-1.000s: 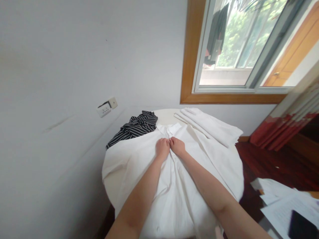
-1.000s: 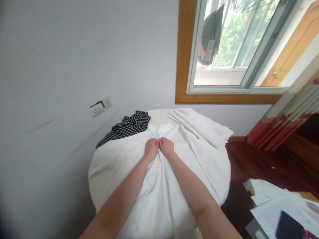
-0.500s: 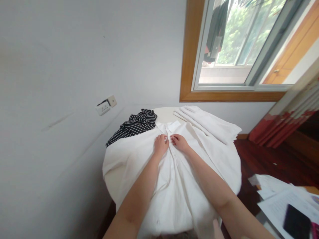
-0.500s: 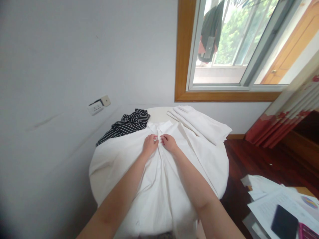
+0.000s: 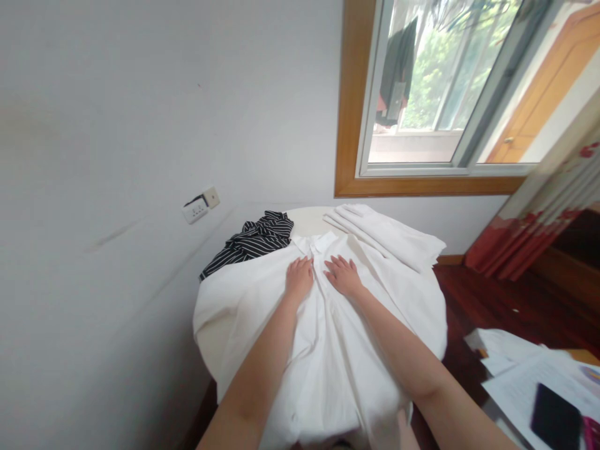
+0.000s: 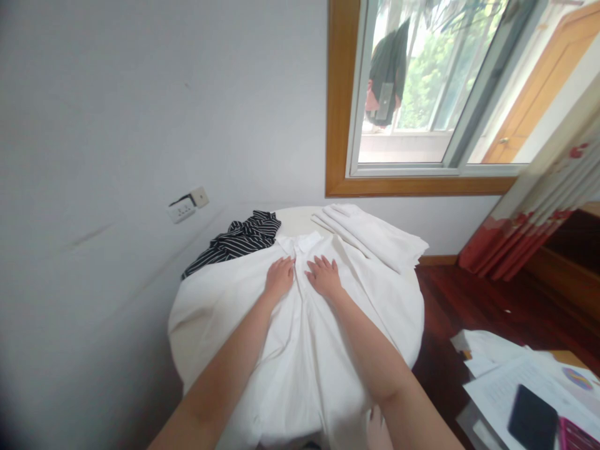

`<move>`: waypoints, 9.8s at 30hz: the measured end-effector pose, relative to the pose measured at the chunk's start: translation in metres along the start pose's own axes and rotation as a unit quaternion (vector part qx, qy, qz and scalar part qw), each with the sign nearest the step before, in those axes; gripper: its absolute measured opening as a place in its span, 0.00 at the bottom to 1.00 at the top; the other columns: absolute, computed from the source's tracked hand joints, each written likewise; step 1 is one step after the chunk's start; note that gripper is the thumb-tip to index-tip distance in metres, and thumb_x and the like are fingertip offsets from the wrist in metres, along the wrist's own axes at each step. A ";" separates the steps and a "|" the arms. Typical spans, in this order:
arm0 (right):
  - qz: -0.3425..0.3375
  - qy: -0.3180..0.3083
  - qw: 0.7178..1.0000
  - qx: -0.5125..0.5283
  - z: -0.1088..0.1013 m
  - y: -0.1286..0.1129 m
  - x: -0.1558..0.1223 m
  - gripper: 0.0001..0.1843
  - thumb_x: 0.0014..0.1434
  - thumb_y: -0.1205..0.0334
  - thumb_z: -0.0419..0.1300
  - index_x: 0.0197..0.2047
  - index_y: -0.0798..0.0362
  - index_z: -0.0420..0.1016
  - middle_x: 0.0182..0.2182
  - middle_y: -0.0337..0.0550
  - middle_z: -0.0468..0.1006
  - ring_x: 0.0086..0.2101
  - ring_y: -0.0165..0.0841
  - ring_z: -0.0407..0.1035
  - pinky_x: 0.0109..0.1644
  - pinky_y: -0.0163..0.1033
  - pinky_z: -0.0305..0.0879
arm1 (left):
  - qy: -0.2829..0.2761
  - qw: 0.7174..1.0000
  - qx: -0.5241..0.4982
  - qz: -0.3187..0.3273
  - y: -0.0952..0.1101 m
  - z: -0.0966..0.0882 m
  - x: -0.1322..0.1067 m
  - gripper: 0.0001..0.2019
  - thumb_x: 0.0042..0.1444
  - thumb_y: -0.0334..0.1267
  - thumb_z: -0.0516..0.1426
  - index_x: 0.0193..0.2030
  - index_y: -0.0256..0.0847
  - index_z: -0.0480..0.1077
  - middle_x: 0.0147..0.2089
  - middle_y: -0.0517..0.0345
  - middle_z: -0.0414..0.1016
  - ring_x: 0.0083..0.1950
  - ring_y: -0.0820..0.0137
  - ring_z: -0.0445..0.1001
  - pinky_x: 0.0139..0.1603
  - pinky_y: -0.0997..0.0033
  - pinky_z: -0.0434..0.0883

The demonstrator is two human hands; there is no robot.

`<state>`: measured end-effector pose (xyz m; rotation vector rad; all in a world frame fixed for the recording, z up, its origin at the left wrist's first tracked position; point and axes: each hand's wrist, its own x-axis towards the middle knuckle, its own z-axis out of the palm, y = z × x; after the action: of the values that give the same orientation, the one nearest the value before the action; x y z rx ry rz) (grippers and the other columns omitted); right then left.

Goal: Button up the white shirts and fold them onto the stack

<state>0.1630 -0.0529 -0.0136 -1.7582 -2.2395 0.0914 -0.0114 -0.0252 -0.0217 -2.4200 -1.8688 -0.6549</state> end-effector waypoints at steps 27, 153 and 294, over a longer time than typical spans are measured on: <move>0.006 -0.007 1.000 -0.017 -0.002 -0.003 0.002 0.26 0.66 0.47 0.41 0.64 0.41 0.57 0.66 0.40 0.54 0.65 0.39 0.43 0.65 0.55 0.38 | 0.012 1.000 0.019 0.010 0.000 -0.001 -0.003 0.20 0.61 0.32 0.46 0.59 0.43 0.64 0.63 0.54 0.64 0.65 0.61 0.58 0.64 0.54 0.53; 0.038 0.005 0.891 0.452 -0.002 -0.030 -0.053 0.15 0.49 0.56 0.56 0.32 0.58 0.77 0.20 0.38 0.72 0.23 0.28 0.63 0.29 0.32 0.58 | -0.046 0.985 -0.158 0.059 0.013 -0.038 -0.068 0.09 0.57 0.37 0.53 0.30 0.40 0.72 0.31 0.57 0.71 0.36 0.69 0.68 0.41 0.69 0.63; -0.101 -0.093 0.978 0.157 -0.053 -0.034 -0.070 0.10 0.55 0.63 0.60 0.41 0.54 0.76 0.37 0.44 0.73 0.31 0.28 0.67 0.38 0.32 0.61 | -0.175 0.983 -0.030 0.054 0.018 -0.089 -0.089 0.10 0.58 0.45 0.53 0.37 0.43 0.72 0.38 0.55 0.75 0.40 0.66 0.72 0.40 0.70 0.64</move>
<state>0.1603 -0.1357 0.0313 -1.4013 -2.3605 0.5557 -0.0403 -0.1360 0.0341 -2.8047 -1.8263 -0.2958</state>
